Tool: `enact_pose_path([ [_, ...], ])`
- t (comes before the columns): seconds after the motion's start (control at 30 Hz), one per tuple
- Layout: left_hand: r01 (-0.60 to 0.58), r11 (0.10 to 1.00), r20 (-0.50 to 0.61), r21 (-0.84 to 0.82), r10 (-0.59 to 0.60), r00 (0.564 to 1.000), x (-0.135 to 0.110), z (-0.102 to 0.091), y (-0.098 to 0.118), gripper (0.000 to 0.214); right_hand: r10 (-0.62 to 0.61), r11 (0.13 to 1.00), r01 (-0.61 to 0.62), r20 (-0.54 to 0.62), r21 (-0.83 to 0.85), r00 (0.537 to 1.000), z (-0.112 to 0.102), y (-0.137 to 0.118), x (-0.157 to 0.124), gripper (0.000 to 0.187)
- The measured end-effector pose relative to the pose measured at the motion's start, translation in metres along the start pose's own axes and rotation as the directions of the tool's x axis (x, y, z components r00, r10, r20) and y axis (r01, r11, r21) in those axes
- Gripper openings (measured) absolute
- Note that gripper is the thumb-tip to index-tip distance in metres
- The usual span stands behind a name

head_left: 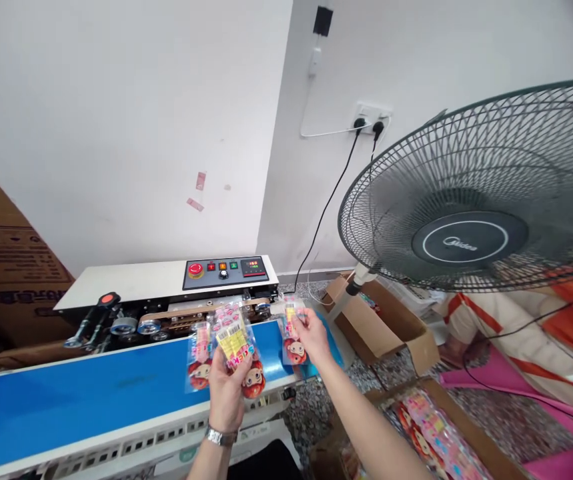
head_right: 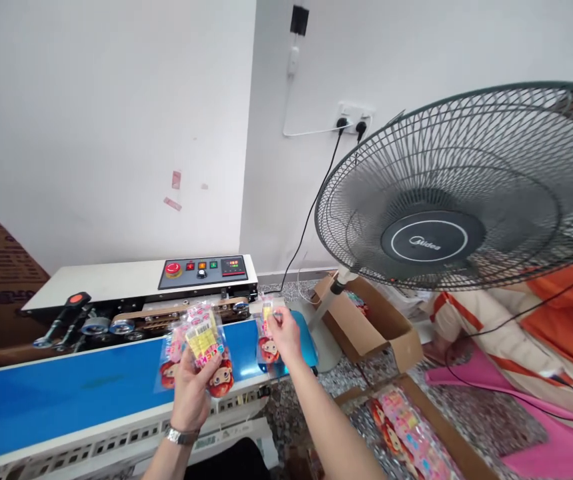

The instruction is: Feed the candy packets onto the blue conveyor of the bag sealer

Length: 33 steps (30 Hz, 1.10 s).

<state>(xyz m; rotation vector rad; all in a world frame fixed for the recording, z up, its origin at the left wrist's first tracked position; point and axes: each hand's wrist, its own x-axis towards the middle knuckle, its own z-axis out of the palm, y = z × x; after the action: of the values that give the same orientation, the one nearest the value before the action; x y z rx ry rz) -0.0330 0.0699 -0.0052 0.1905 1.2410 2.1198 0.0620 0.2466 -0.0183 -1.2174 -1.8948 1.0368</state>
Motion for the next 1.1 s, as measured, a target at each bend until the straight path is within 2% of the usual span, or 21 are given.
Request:
enact_pose_path([
  [0.1,0.009,1.000,0.002,0.026,-0.009,1.000,0.001,-0.001,-0.001,0.058,0.046,0.990,-0.038,0.058,-0.133,0.997,0.006,0.010,0.013,0.020],
  [0.23,0.002,0.999,-0.004,0.036,-0.001,1.000,0.001,0.002,-0.001,0.057,0.025,0.975,0.016,0.180,-0.222,0.983,0.021,-0.007,0.010,0.026],
  [0.33,-0.028,0.999,0.002,0.045,0.028,1.000,0.002,0.003,-0.002,0.057,-0.072,0.991,0.092,0.200,-0.093,0.977,0.024,-0.029,-0.006,0.034],
  [0.43,-0.088,0.987,0.027,0.136,0.085,0.996,0.002,0.003,-0.005,0.056,-0.159,0.985,0.127,0.328,0.116,0.931,0.021,-0.049,-0.030,0.041],
  [0.5,-0.133,0.969,0.056,0.210,0.124,0.991,0.001,0.004,-0.006,0.056,-0.179,0.982,0.140,0.395,0.127,0.901,0.020,-0.058,-0.043,0.047],
  [0.53,-0.144,0.965,0.074,0.221,0.131,0.989,0.000,0.005,-0.005,0.058,-0.175,0.984,0.143,0.398,0.109,0.901,0.019,-0.062,-0.049,0.048],
  [0.6,-0.134,0.977,0.108,0.168,0.117,0.987,-0.003,0.008,-0.004,0.063,-0.147,0.988,0.117,0.377,0.103,0.914,0.018,-0.065,-0.054,0.044],
  [0.67,-0.088,0.994,0.123,0.058,0.080,0.989,-0.005,0.010,-0.001,0.062,-0.127,0.983,0.069,0.362,0.167,0.924,0.018,-0.064,-0.054,0.040],
  [0.77,-0.024,0.997,0.084,-0.068,0.029,0.996,-0.005,0.011,0.000,0.051,-0.128,0.956,0.017,0.363,0.292,0.923,0.014,-0.056,-0.047,0.041],
  [0.83,0.006,0.995,0.045,-0.098,-0.002,0.999,-0.003,0.009,-0.001,0.047,-0.080,0.953,-0.026,0.335,0.300,0.939,0.009,-0.045,-0.038,0.044],
  [0.9,0.029,0.995,0.019,-0.095,-0.027,0.999,0.000,0.006,-0.002,0.046,0.009,0.983,-0.053,0.243,0.177,0.970,0.002,-0.033,-0.025,0.046],
  [1.0,0.039,0.996,0.005,-0.080,-0.039,0.999,0.002,0.003,-0.001,0.042,0.067,0.986,-0.052,0.089,-0.158,0.994,-0.003,-0.017,-0.006,0.044],
  [1.1,0.025,0.998,0.013,-0.061,-0.024,1.000,0.003,0.003,0.001,0.043,0.079,0.934,-0.039,0.102,-0.354,0.992,0.006,-0.012,0.008,0.044],
])
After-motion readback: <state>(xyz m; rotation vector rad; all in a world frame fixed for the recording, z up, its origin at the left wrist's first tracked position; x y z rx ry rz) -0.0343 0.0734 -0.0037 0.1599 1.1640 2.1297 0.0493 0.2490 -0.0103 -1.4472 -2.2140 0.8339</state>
